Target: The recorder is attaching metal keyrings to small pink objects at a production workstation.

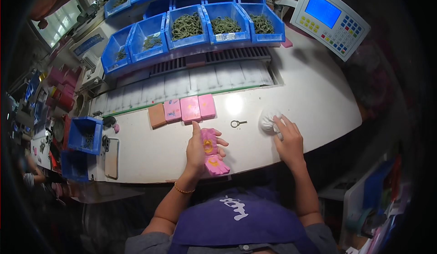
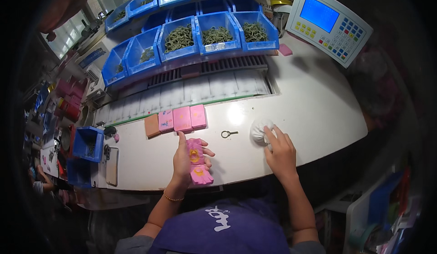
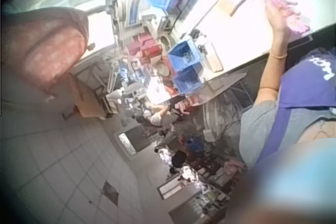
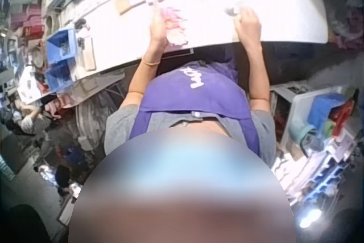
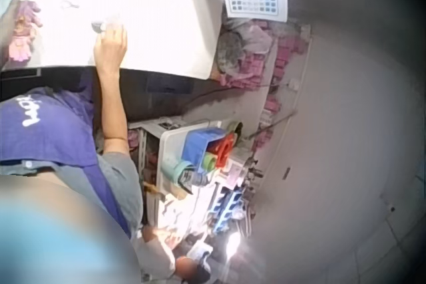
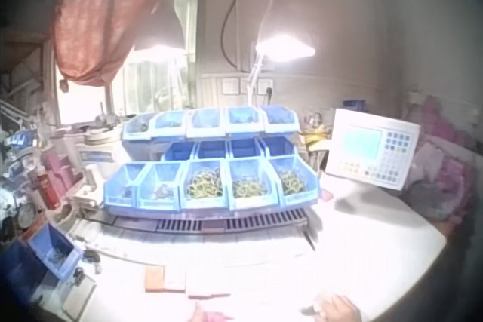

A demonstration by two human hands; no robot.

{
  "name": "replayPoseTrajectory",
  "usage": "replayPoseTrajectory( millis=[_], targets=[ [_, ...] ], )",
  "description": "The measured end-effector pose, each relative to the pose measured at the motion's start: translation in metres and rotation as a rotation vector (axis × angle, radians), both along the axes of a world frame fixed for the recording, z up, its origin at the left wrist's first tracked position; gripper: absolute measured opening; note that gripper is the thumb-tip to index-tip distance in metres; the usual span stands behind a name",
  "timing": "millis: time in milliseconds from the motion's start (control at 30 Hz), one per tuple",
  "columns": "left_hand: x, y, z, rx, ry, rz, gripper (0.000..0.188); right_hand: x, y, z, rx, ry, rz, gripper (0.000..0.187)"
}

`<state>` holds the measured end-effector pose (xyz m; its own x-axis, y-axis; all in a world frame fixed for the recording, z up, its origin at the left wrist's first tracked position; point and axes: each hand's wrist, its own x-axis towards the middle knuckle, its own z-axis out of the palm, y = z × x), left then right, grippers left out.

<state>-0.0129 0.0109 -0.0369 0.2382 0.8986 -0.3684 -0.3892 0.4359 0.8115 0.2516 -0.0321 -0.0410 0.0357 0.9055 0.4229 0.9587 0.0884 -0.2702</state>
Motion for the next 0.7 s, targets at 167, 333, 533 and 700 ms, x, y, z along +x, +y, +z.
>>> replayPoseTrajectory(
  millis=[167, 333, 533, 700],
  targets=[
    [0.006, 0.001, 0.007, -0.093, -0.035, -0.087, 0.075, -0.041, -0.004, 0.021, 0.451, 0.080, 0.587, 0.045],
    [0.015, 0.002, -0.014, -0.112, 0.037, 0.024, 0.076, -0.056, 0.009, 0.021, 0.139, 0.065, 0.919, 0.045],
    [0.005, -0.006, -0.011, -0.058, 0.000, -0.226, 0.075, -0.068, 0.002, 0.024, 0.323, 0.279, 0.654, 0.051],
    [0.007, -0.010, -0.004, 0.083, 0.104, -0.159, 0.072, -0.060, 0.001, 0.021, 0.123, 0.344, 0.761, 0.052]
  ],
)
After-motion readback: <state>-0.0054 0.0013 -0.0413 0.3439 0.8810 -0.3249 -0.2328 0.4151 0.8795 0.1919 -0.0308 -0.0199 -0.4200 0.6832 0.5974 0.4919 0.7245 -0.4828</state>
